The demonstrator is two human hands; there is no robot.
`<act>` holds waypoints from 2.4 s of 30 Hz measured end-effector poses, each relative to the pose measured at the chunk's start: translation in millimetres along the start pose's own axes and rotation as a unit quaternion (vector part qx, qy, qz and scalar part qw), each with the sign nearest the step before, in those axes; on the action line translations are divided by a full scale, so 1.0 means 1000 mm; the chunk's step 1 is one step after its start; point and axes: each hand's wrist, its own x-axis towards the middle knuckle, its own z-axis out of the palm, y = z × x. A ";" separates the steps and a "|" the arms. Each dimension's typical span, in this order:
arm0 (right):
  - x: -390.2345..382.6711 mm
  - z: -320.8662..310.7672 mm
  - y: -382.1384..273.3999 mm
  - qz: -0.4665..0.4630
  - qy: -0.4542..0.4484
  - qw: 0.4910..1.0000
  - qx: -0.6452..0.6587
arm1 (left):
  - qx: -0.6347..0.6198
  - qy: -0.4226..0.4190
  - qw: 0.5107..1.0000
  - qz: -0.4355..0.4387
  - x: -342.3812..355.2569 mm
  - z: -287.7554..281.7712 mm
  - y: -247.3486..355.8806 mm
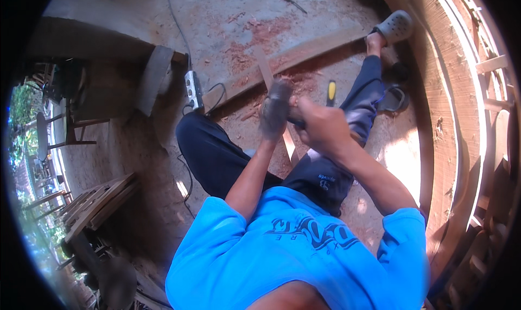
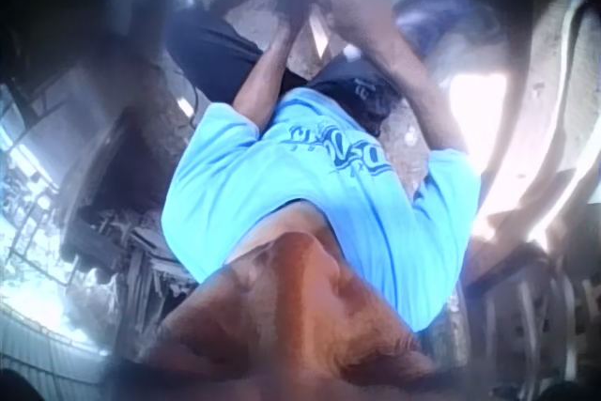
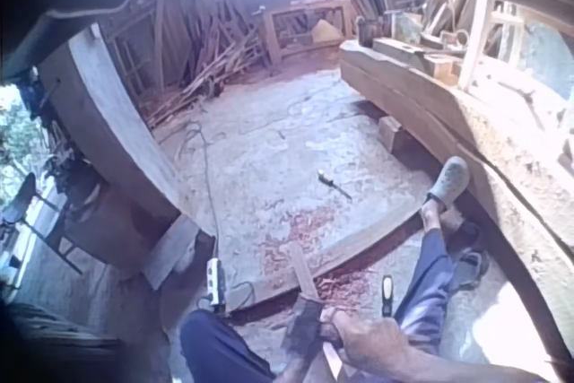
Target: The person sits on the floor and uses a chisel and hammer to carve a groove into a small wooden block. They repeatedly position the chisel and strike it with the hammer to remove wood shavings.
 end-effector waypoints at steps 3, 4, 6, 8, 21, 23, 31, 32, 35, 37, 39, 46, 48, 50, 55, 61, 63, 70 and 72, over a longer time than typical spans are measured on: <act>-0.001 0.022 0.030 0.136 -0.044 0.989 -0.043 | 0.020 -0.001 0.998 0.056 0.040 0.005 0.005; -0.008 0.026 0.038 0.128 -0.023 0.991 -0.014 | -0.051 0.020 0.997 0.046 0.061 0.010 0.011; -0.026 0.024 0.049 0.123 0.052 0.991 0.031 | -0.124 0.021 0.981 -0.148 0.110 0.009 0.028; -0.049 0.016 0.051 0.146 0.097 0.978 0.115 | -0.019 0.025 0.950 -0.310 0.156 0.003 0.046; -0.087 0.017 0.052 0.265 0.136 0.931 0.210 | -0.159 0.034 0.984 -0.066 0.112 -0.023 0.052; -0.082 0.016 0.045 0.247 0.131 0.928 0.245 | -0.166 0.034 0.983 -0.067 0.112 -0.020 0.049; -0.079 0.015 0.035 0.240 0.093 0.947 0.193 | -0.159 0.037 0.984 -0.072 0.106 -0.018 0.038; -0.079 0.016 0.036 0.228 0.098 0.949 0.195 | -0.159 0.037 0.984 -0.070 0.107 -0.018 0.038; -0.080 0.017 0.036 0.235 0.096 0.947 0.197 | -0.171 0.039 0.982 -0.071 0.108 -0.016 0.041; -0.080 0.017 0.036 0.252 0.090 0.943 0.199 | -0.184 0.043 0.979 -0.076 0.108 -0.016 0.042; -0.080 0.016 0.035 0.256 0.089 0.941 0.203 | -0.179 0.040 0.980 -0.080 0.107 -0.015 0.043; -0.078 0.016 0.034 0.250 0.083 0.944 0.198 | -0.151 0.034 0.986 -0.070 0.110 -0.014 0.039; -0.070 0.011 0.030 0.238 0.078 0.950 0.189 | -0.159 0.041 0.984 -0.075 0.110 -0.010 0.037; -0.057 0.000 0.022 0.257 0.050 0.953 0.155 | -0.160 0.036 0.983 -0.079 0.109 -0.005 0.033; -0.016 -0.040 -0.010 0.065 0.137 0.957 0.249 | -0.195 0.025 0.976 -0.094 0.104 0.002 0.013; 0.038 -0.003 -0.009 -0.167 0.255 0.937 0.172 | -0.144 0.008 0.986 -0.084 0.078 0.000 -0.014; 0.052 0.025 0.012 0.114 -0.048 0.990 -0.061 | -0.121 0.016 0.991 -0.059 0.079 0.003 -0.013; -0.034 0.031 0.057 0.176 0.073 0.977 0.096 | -0.064 0.008 0.972 -0.227 0.164 0.006 0.037; -0.068 0.020 0.063 0.204 0.118 0.965 0.116 | -0.085 -0.009 0.992 -0.095 0.168 -0.004 0.063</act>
